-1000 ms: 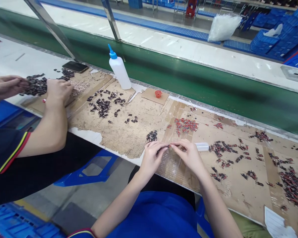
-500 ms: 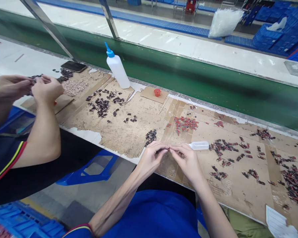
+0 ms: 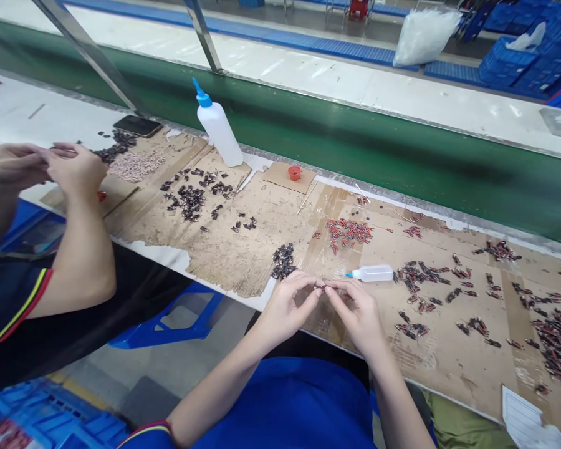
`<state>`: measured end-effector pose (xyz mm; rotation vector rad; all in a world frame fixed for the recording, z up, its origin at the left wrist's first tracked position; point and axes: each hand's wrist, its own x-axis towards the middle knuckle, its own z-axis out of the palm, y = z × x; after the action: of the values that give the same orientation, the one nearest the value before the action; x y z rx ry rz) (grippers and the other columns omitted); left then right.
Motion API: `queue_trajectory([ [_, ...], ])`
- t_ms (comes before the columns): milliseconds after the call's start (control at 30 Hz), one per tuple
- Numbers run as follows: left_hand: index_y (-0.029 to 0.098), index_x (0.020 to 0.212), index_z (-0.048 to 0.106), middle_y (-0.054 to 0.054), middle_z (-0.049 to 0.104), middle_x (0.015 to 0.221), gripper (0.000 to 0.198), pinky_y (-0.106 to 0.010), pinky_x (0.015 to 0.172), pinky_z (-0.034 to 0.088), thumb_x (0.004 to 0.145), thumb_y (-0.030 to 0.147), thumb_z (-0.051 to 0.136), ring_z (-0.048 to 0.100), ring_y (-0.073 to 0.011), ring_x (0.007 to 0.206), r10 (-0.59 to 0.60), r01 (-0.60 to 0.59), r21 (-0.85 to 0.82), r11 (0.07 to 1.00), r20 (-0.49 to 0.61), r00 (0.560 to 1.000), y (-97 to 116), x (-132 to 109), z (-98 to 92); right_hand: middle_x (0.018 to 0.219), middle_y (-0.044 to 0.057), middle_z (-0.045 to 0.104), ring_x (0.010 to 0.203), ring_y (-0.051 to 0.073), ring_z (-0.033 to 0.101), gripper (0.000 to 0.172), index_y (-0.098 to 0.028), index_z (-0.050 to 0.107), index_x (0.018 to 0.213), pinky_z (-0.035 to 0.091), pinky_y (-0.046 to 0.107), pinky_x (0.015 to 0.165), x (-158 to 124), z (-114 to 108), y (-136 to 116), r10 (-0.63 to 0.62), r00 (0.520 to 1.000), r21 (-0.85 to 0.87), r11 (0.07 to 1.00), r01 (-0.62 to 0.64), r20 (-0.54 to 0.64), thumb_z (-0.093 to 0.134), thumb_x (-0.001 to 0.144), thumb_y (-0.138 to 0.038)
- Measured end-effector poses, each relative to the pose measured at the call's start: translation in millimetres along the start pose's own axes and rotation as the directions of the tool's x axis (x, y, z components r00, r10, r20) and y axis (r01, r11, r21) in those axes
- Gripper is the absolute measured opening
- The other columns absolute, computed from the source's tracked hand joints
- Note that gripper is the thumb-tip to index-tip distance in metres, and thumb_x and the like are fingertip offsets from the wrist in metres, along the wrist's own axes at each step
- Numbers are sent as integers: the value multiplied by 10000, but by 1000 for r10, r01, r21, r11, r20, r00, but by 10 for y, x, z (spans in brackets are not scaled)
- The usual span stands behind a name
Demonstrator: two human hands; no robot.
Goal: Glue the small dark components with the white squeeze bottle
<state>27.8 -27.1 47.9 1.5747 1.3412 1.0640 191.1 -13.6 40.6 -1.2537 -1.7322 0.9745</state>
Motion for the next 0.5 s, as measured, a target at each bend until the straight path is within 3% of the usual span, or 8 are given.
queue_trajectory([
  [267, 185, 891, 699, -63, 715, 888, 134, -296, 809, 527, 853, 219, 575, 663, -179, 859, -59, 66, -97, 993, 81, 995, 9, -1, 61, 872, 64, 736, 784, 195, 694, 227, -192, 705, 876, 569, 309, 681, -119, -13, 67, 161, 986, 230, 959, -164, 33, 604, 865, -395],
  [367, 184, 901, 689, -64, 717, 899, 130, -301, 822, 517, 865, 214, 568, 663, -180, 877, -38, 50, -94, 994, 124, 992, 27, 22, 136, 901, 67, 724, 851, 205, 682, 190, -207, 701, 897, 563, 340, 751, -198, -100, 80, 109, 994, 112, 988, -105, -29, 588, 883, -360],
  [500, 218, 934, 669, -53, 728, 964, 126, -370, 925, 459, 886, 196, 555, 651, -202, 968, 9, -18, 57, 998, 154, 988, 57, 51, 314, 961, 85, 705, 908, 216, 653, 164, -227, 680, 978, 553, 352, 748, -308, -220, 94, 21, 994, -84, 996, -30, -110, 566, 903, -317],
])
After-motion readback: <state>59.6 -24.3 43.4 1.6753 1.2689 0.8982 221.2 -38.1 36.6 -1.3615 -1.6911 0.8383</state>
